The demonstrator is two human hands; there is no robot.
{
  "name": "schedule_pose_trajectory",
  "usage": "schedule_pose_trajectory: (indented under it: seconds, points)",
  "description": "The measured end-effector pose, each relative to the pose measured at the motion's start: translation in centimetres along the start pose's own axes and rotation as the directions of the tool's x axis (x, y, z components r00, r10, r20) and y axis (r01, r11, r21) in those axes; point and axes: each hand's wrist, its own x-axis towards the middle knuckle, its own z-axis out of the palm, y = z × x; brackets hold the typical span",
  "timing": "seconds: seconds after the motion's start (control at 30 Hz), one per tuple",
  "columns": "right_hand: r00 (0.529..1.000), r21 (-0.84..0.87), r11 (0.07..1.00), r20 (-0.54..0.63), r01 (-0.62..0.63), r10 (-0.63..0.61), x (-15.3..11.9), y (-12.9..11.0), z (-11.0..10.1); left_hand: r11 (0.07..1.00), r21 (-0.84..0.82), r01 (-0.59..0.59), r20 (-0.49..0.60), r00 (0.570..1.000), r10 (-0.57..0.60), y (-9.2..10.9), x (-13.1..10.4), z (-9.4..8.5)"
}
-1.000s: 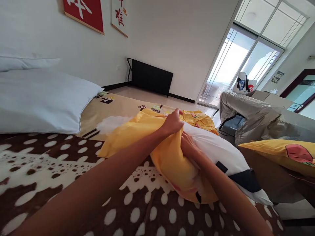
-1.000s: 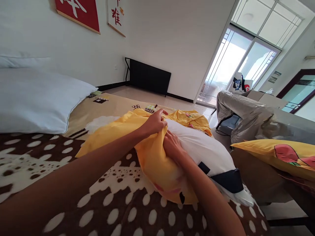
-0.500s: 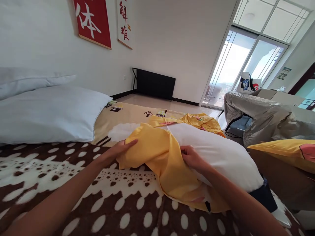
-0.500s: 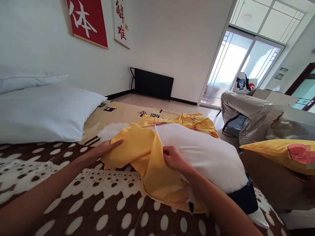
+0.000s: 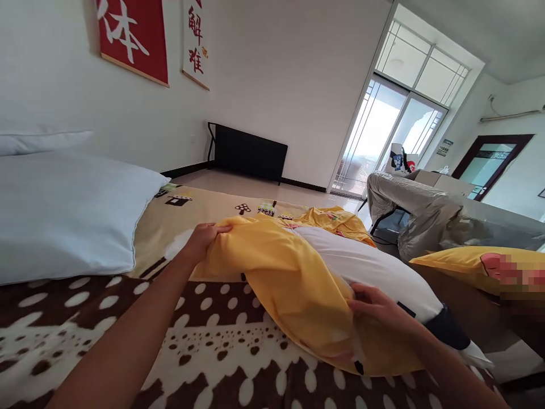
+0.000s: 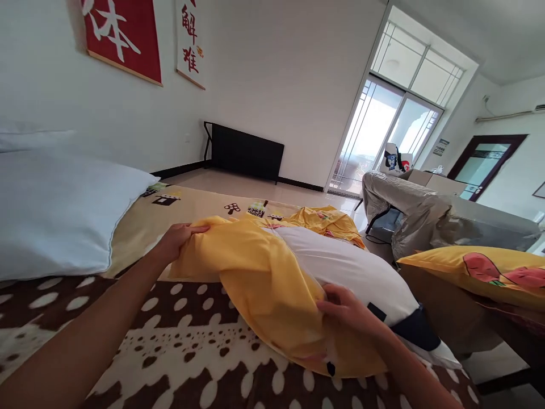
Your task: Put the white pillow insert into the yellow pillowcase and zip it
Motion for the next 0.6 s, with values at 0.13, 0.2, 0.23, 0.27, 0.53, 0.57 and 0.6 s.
schedule_pose_trajectory:
  seconds: [0.13, 0.2, 0.23, 0.27, 0.53, 0.57, 0.6]
  points:
    - [0.993, 0.277, 0.955, -0.027, -0.105, 0.117, 0.4, -2.0, -0.1, 0.984, 0.047, 0.171, 0.163, 0.971, -0.176, -2.9, -0.2, -3.5]
    - [0.983, 0.262, 0.951, -0.025, -0.166, 0.179, 1.8, -3.3, 1.1, 0.97, 0.076, 0.231, 0.281, 0.929, -0.243, -4.2, -0.5, -4.7]
    - [0.978, 0.223, 0.955, -0.026, -0.197, 0.208, 2.7, -3.9, 1.8, 0.964, 0.1, 0.248, 0.348, 0.899, -0.267, -4.7, -0.6, -5.2]
    - [0.973, 0.172, 0.959, -0.024, -0.224, 0.231, 3.9, -4.6, 2.6, 0.959, 0.135, 0.249, 0.408, 0.868, -0.283, -5.0, -0.8, -5.7]
    - [0.973, -0.283, 0.933, -0.005, -0.221, 0.229, 14.6, -7.7, 6.2, 0.859, 0.44, -0.26, 0.425, 0.904, 0.055, -3.2, -1.0, -7.8]
    - [0.975, -0.289, 0.933, -0.014, -0.215, 0.221, 15.5, -7.8, 6.3, 0.831, 0.452, -0.324, 0.475, 0.876, 0.084, -2.9, -1.0, -7.9]
    - [0.976, -0.291, 0.933, -0.011, -0.21, 0.216, 16.2, -8.0, 6.4, 0.809, 0.456, -0.37, 0.529, 0.844, 0.088, -2.7, -1.1, -8.0]
